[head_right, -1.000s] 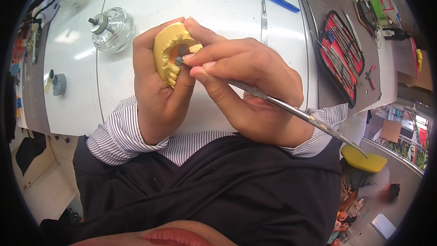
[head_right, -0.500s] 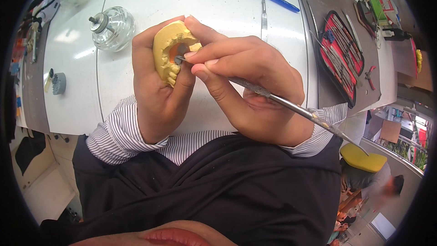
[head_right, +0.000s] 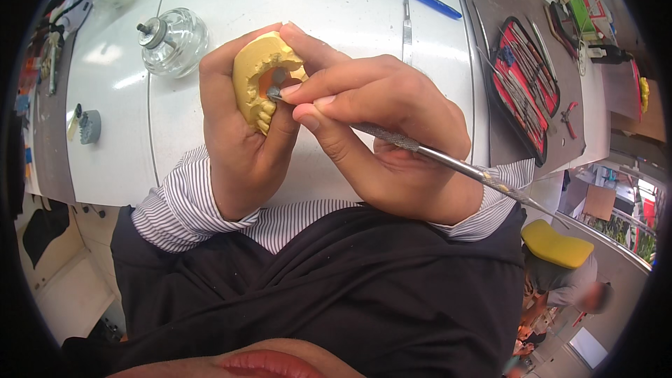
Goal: The person holds a yellow dental model in their left hand and uses a metal dental tool in their right hand to scrape and shape the surface of the model. They rotate the model to access different areas and continue the detailed work throughout the clip.
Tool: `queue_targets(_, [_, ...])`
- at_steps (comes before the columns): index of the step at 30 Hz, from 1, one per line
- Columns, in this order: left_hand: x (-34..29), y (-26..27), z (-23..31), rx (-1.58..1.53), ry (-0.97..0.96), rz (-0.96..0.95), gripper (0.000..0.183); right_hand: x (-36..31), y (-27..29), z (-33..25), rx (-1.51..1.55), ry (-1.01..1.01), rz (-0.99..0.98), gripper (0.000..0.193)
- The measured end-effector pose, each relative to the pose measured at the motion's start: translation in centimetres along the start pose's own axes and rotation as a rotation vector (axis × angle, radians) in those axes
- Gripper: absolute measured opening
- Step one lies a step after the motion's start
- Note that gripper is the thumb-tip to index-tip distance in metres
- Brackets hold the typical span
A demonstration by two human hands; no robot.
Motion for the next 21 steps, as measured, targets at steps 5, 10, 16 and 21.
queue_targets(5, [-0.01,-0.04,-0.16,-0.002,0.003,0.005,0.043,0.10,-0.10,0.08,0.025,0.007,-0.010,0.021])
queue_targets(10, [-0.05,-0.11,-0.23,-0.022,0.012,0.022,0.043,0.21,-0.13,-0.10,0.003,-0.005,-0.004,0.021])
queue_targets(16, [-0.11,0.09,-0.11,0.007,0.018,0.009,0.044,0.22,-0.19,-0.04,0.058,-0.010,-0.015,0.019])
queue_targets(21, [-0.25,-0.04,-0.26,-0.038,0.026,0.029,0.044,0.15,-0.22,0.15,0.080,-0.037,0.000,0.018])
Point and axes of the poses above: each hand's wrist, its own x-axis towards the middle knuckle, its own y-axis out of the back of the hand, z = x × y, the point moved 6 cm from there along x, towards the middle knuckle, and after that the axes turned 15 degrees about -y, right-handed, at the moved point
